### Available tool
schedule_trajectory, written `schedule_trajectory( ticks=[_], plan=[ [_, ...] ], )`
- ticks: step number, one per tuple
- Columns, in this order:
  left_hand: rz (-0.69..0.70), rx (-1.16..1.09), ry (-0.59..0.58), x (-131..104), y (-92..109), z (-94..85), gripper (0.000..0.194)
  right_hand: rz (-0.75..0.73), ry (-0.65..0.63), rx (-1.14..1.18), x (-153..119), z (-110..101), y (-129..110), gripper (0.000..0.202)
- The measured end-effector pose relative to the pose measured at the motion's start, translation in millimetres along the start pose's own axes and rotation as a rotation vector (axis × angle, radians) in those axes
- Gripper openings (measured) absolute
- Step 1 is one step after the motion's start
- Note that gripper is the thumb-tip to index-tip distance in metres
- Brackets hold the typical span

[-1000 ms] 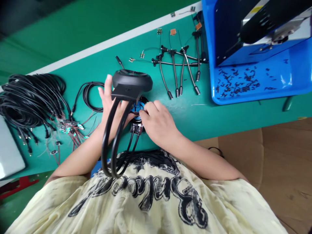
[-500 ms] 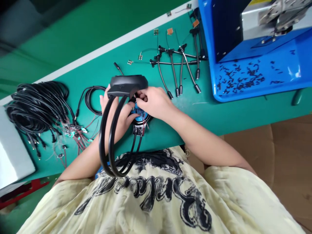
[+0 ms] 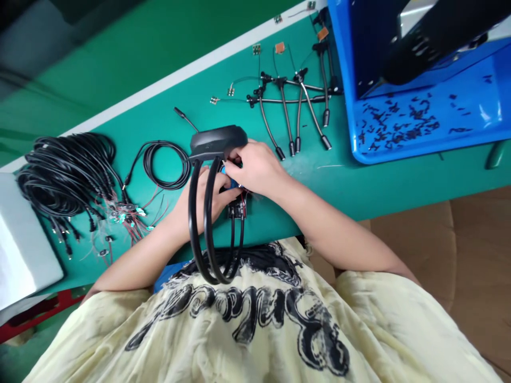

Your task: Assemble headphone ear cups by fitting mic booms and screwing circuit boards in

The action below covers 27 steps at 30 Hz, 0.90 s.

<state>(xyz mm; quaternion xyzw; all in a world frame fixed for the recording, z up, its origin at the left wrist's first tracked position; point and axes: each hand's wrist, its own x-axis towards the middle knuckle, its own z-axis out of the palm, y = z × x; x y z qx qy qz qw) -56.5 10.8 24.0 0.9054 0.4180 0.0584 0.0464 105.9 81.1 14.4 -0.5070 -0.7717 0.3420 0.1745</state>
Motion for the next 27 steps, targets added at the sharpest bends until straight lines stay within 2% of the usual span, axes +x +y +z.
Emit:
schedule_trajectory(
  ticks=[5,9,12,15,17,20,23,25,27],
  plan=[
    [-0.015,0.036,-0.019,11,-1,4.3,0.017,-0.012,0.007,-0.012,1,-1,1,0.015],
    [0.027,0.068,-0.012,8,0,-3.8,0.019,-0.059,0.036,-0.005,2,2,6,0.014],
    [0.073,0.129,0.094,-6,5,-17.1,0.018,-0.089,0.043,0.021,3,4,10,0.017],
    [0.102,0.141,0.126,-30,13,-28.4,0.014,-0.102,0.024,0.017,3,5,10,0.017],
    [0.066,0.088,0.108,-45,18,-31.1,0.013,-0.112,0.018,0.01,3,5,10,0.017],
    [-0.053,-0.059,0.096,-56,19,-29.0,0.029,-0.126,0.02,0.012,3,5,9,0.016],
    [-0.2,-0.087,0.158,-46,12,-23.3,0.03,-0.114,0.03,0.02,2,6,9,0.015],
    [-0.227,-0.022,0.216,-31,5,-18.5,0.026,-0.099,0.024,0.018,1,7,9,0.015],
    [-0.217,0.035,0.223,-14,-1,-13.1,0.025,-0.095,0.012,0.003,1,7,9,0.015]
  ],
)
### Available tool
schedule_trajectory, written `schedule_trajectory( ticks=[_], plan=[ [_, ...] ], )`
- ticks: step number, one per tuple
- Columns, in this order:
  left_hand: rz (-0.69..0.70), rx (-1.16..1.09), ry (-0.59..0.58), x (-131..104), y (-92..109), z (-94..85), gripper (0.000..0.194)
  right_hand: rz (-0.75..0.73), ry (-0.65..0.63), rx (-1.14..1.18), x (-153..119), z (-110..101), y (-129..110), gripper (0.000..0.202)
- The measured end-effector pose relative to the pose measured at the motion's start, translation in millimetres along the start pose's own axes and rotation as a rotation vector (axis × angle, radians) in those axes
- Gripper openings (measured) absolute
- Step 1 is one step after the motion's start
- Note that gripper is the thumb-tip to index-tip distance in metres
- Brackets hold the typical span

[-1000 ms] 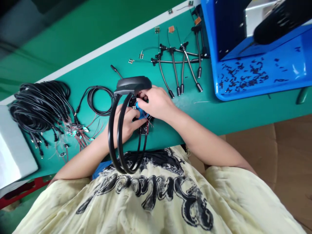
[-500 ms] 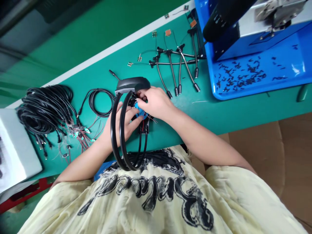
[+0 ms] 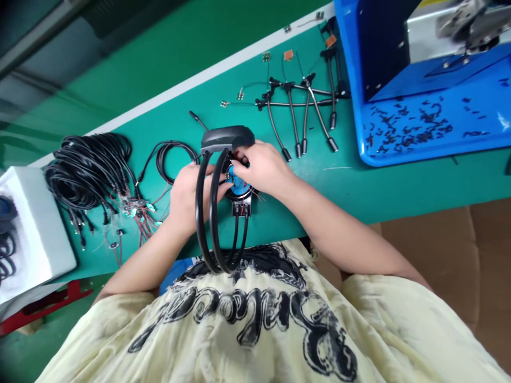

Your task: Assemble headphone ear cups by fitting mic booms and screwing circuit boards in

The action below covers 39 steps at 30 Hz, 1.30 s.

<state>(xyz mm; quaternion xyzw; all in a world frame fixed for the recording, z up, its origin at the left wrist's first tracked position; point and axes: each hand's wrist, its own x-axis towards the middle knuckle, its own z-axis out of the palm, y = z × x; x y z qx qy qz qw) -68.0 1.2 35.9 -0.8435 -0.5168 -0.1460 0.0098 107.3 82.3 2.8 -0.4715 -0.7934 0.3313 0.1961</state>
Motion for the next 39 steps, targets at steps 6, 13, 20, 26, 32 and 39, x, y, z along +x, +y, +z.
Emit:
schedule_trajectory(
  ticks=[6,13,20,26,32,39],
  plan=[
    [-0.106,0.064,-0.072,14,8,19.0,0.039,-0.049,0.023,-0.047,0,-2,1,0.019],
    [-0.175,0.131,-0.173,15,14,10.7,0.053,-0.082,0.057,0.016,-3,1,0,0.022],
    [-0.268,0.149,-0.188,32,20,3.0,0.055,-0.063,0.078,0.06,-3,-7,2,0.018],
    [-0.275,0.178,-0.233,37,15,1.0,0.064,0.271,0.06,0.324,17,-7,14,0.023],
    [-0.285,0.166,-0.267,35,9,4.4,0.074,0.322,0.051,0.397,25,0,21,0.023],
    [-0.243,0.173,-0.239,31,7,6.5,0.075,0.304,0.029,0.351,24,-2,16,0.02]
  ],
)
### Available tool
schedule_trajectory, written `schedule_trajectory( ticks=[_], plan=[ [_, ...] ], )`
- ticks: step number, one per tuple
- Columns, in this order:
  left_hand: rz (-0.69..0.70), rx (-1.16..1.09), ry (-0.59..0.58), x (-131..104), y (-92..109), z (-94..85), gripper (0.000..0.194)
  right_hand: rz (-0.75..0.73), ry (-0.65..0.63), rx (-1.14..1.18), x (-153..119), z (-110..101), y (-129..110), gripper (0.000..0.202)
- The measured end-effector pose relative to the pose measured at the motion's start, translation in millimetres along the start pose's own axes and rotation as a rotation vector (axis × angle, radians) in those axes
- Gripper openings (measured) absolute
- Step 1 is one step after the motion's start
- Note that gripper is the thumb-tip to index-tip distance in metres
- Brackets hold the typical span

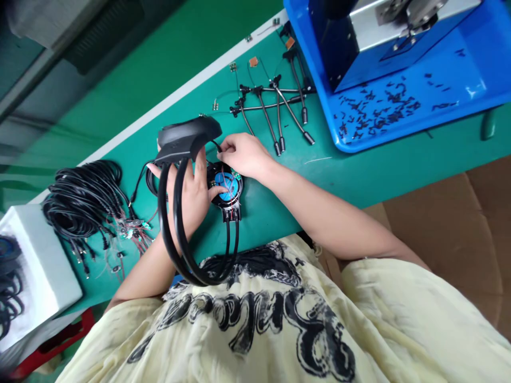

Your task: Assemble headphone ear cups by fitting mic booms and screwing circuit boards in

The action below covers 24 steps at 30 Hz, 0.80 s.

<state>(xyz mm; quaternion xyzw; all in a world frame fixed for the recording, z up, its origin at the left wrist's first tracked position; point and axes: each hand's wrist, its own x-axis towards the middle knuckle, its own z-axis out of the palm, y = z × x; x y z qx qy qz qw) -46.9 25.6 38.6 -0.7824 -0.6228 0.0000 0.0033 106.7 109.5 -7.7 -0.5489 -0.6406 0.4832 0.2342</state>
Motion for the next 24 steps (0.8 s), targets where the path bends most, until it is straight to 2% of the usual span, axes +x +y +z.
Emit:
schedule_trajectory(
  ticks=[3,8,14,16,19,22,24],
  plan=[
    [0.012,-0.015,0.027,-1,1,1.6,0.072,-0.02,-0.009,-0.065,-1,-2,-3,0.019],
    [-0.013,-0.007,0.023,-1,3,2.0,0.071,-0.026,-0.075,-0.039,0,-3,-2,0.021],
    [-0.008,0.012,0.006,-1,2,2.4,0.073,-0.062,-0.019,-0.154,-2,-1,-4,0.019],
    [-0.011,0.015,0.01,-1,3,2.5,0.073,-0.078,0.008,-0.144,-8,-1,-4,0.025],
    [-0.016,0.024,0.02,-1,3,2.2,0.065,-0.205,0.055,-0.16,-21,0,3,0.026],
    [0.008,0.043,0.018,-2,1,2.2,0.059,-0.4,0.058,-0.307,-34,0,12,0.026],
    [0.032,0.065,0.02,-3,1,2.7,0.059,-0.471,0.034,-0.418,-41,0,14,0.029]
  ],
)
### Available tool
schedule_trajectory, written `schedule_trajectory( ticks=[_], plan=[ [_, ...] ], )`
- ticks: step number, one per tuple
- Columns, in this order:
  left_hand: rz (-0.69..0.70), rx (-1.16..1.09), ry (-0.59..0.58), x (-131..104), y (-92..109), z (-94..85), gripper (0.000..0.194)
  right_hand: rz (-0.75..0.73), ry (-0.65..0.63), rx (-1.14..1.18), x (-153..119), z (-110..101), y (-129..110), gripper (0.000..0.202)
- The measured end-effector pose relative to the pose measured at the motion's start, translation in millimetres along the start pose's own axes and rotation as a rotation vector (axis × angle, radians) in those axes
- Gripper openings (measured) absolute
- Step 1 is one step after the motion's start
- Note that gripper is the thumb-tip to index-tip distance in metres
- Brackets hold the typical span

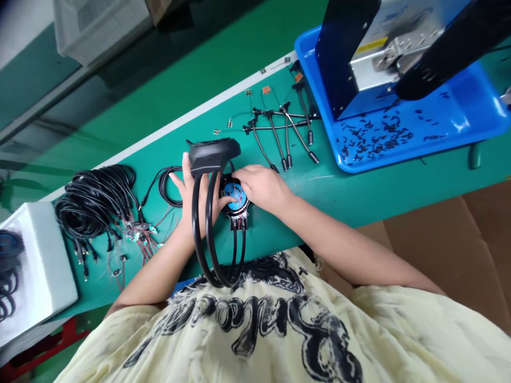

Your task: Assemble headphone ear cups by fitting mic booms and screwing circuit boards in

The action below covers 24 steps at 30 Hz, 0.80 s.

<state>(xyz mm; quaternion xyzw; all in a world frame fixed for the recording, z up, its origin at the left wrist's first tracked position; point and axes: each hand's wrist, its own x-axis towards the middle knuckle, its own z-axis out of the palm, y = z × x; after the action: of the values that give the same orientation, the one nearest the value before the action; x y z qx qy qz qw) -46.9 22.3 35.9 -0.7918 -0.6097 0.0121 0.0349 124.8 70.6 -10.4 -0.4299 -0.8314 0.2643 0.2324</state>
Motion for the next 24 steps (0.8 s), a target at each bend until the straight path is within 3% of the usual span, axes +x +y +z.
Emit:
schedule_trajectory(
  ticks=[5,9,11,14,16,18,20,22,24],
  plan=[
    [0.023,-0.006,0.038,-3,-1,3.2,0.062,-0.031,-0.08,-0.071,0,-2,-9,0.028],
    [0.119,-0.141,0.102,-12,-21,13.1,0.039,-0.033,-0.02,-0.002,1,1,-3,0.032],
    [0.012,-0.174,0.133,-21,-40,21.9,0.039,-0.012,0.027,0.002,-1,5,4,0.034],
    [-0.199,-0.113,0.046,-42,-68,34.4,0.065,0.0,0.074,0.017,-6,9,9,0.036],
    [-0.181,-0.072,-0.048,-56,-81,36.1,0.057,-0.015,0.078,0.024,-8,5,5,0.037],
    [-0.094,-0.084,-0.112,-60,-93,28.1,0.034,-0.016,0.072,0.007,-3,-4,-3,0.037],
    [-0.082,-0.11,-0.113,-48,-113,9.3,0.031,-0.017,0.079,-0.042,18,-15,-12,0.036],
    [-0.176,-0.12,-0.027,-18,-149,-18.1,0.034,-0.063,0.083,-0.109,58,-20,-17,0.036],
    [-0.304,-0.111,0.161,24,-196,-49.1,0.036,-0.127,0.065,-0.17,114,-17,-21,0.036]
  ],
)
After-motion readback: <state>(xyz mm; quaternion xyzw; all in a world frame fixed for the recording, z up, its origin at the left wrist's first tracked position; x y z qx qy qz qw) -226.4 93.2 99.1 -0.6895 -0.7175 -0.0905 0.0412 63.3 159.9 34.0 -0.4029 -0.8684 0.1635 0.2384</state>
